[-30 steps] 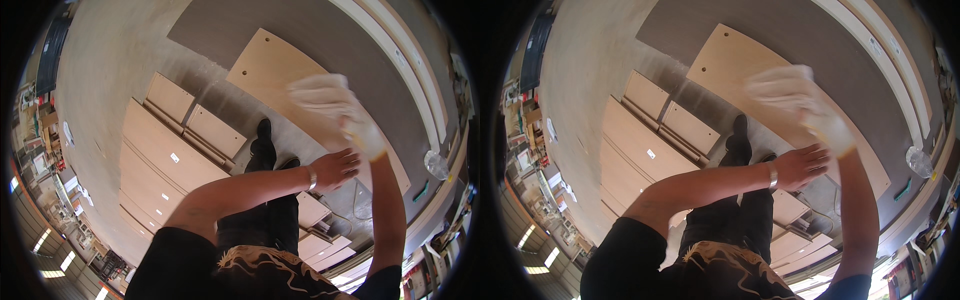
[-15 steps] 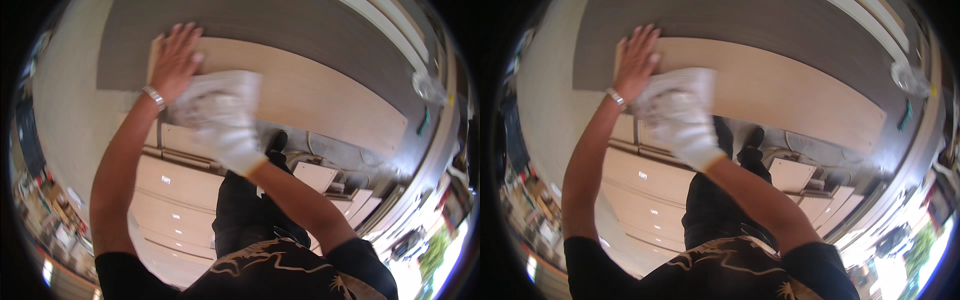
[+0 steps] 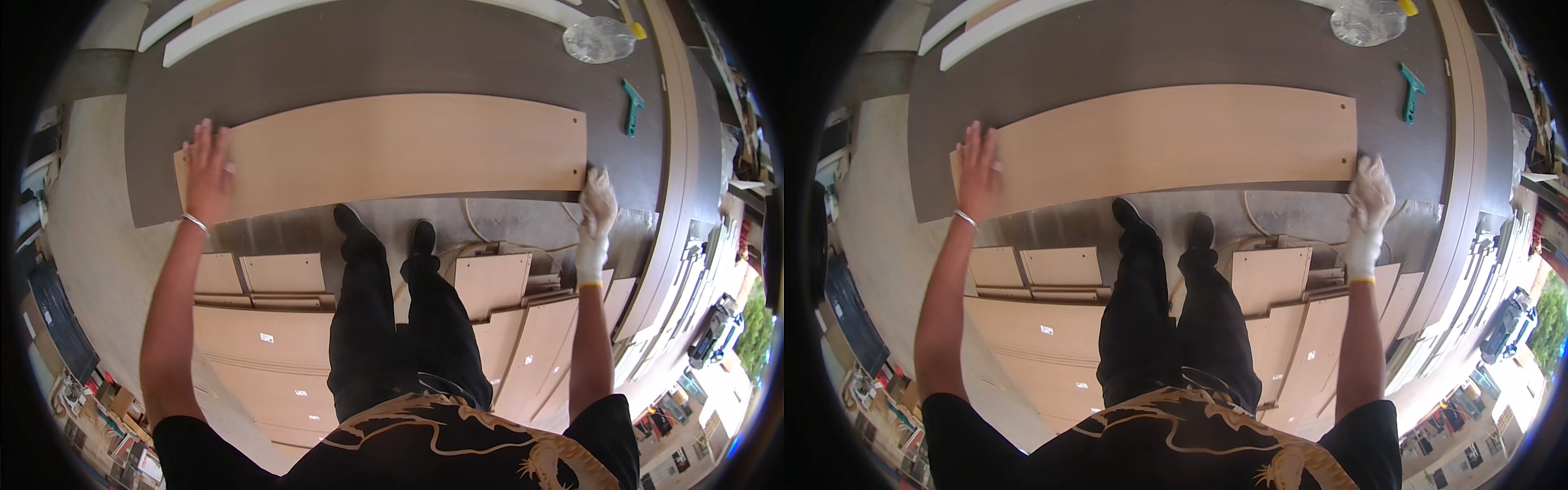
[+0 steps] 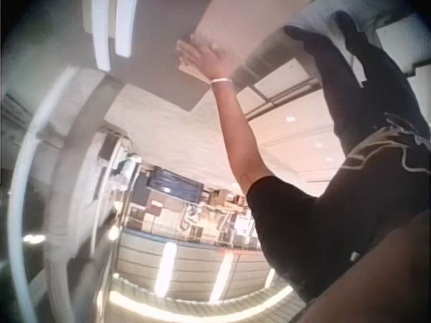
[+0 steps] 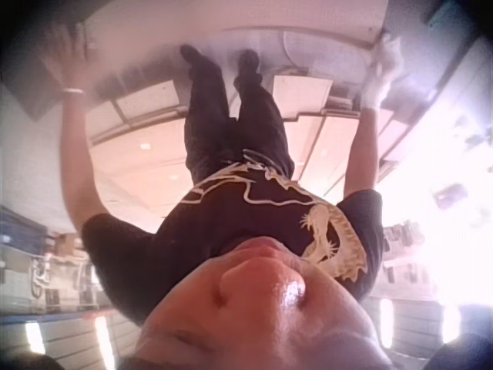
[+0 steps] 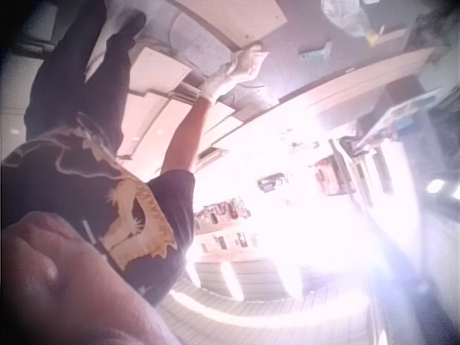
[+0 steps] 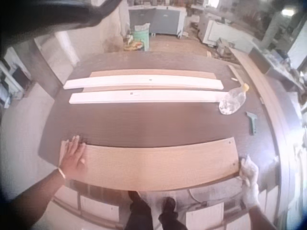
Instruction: The person wipes and scrapes several flat wooden panels and trim pieces on a workbench using a cloth and a handheld scraper. They move pieces aside, flip them, and clean both sides before stacking them.
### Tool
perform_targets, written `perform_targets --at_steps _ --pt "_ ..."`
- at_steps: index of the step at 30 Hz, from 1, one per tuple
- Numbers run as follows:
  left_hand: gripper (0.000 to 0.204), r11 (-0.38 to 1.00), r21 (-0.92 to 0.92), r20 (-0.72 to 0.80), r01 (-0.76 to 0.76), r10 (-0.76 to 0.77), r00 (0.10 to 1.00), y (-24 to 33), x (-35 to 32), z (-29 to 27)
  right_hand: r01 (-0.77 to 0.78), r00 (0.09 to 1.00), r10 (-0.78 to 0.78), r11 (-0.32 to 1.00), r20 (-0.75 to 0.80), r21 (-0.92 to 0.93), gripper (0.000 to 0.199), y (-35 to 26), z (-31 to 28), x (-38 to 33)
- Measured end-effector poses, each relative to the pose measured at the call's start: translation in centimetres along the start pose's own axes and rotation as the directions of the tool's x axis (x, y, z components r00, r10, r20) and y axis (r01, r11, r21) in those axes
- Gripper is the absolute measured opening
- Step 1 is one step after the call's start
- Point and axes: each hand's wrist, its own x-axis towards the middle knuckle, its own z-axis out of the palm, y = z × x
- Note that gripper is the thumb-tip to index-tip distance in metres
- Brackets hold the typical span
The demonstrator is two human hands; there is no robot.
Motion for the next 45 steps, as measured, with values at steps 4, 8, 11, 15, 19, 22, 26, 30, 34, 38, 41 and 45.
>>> perform_targets --at_steps 4,8,11,15,19,22,26,30,34,38,41,45 --pt "0.099 0.965 -0.249 0.258 -0.080 0.146 0.955 12.5 1.3 1.5 0.061 0.996 -0.023 0.894 -0.091 0.444 0.061 3.7 -3.2 -3.0" --pt "0.096 0.984 0.144 0.255 -0.103 0.064 0.965 19.7 3.1 4.1 0.193 0.951 -0.308 0.633 0.016 0.750 0.084 6.8 2.4 -10.2" --pt "0.081 0.979 0.181 0.235 -0.089 0.045 0.971 20.8 1.8 4.6 -0.409 0.912 0.234 0.604 0.338 0.684 0.056 8.5 5.4 -16.5" --pt "0.071 0.985 0.170 0.227 -0.029 -0.010 0.974 23.1 -1.5 4.1 -0.197 0.872 -0.109 0.814 0.477 0.546 0.040 8.9 6.2 -19.5" --pt "0.037 0.973 -0.151 -0.125 0.176 -0.196 0.973 27.1 -3.7 0.7 -0.419 0.794 0.086 0.795 0.602 0.439 0.045 7.3 6.5 -17.2" --pt "0.013 0.949 -0.075 -0.297 0.306 -0.314 0.902 31.1 -6.3 -3.7 -0.137 0.747 -0.141 0.924 0.650 0.357 0.048 5.5 7.4 -14.8" --pt "0.017 0.713 -0.431 -0.268 0.553 -0.686 0.676 33.7 -16.3 -6.0 -0.346 0.718 0.082 0.904 0.691 0.252 0.051 3.3 9.1 -13.1" --pt "0.021 0.265 -0.615 -0.018 0.742 -0.946 0.323 35.5 -30.1 -3.2 -0.123 0.629 -0.005 0.987 0.777 0.106 0.052 2.2 11.1 -13.5" --pt "0.026 -0.193 -0.653 -0.034 0.733 -0.958 -0.283 37.3 -43.6 2.1 -0.054 0.558 0.084 0.996 0.826 -0.065 0.049 2.1 13.6 -16.9" --pt "0.026 -0.598 -0.580 0.050 0.553 -0.705 -0.708 38.9 -56.7 8.8 0.050 0.351 0.081 0.993 0.933 -0.105 0.056 2.1 16.3 -23.6" --pt "0.035 -0.703 -0.539 0.000 0.464 -0.552 -0.834 39.7 -66.3 13.1 0.205 0.162 0.031 0.977 0.986 -0.064 0.056 2.4 17.9 -28.9" --pt "0.041 -0.788 -0.547 0.119 0.282 -0.407 -0.906 40.9 -76.9 16.5 0.124 0.169 0.118 0.982 0.979 -0.140 0.058 3.6 19.7 -33.5"
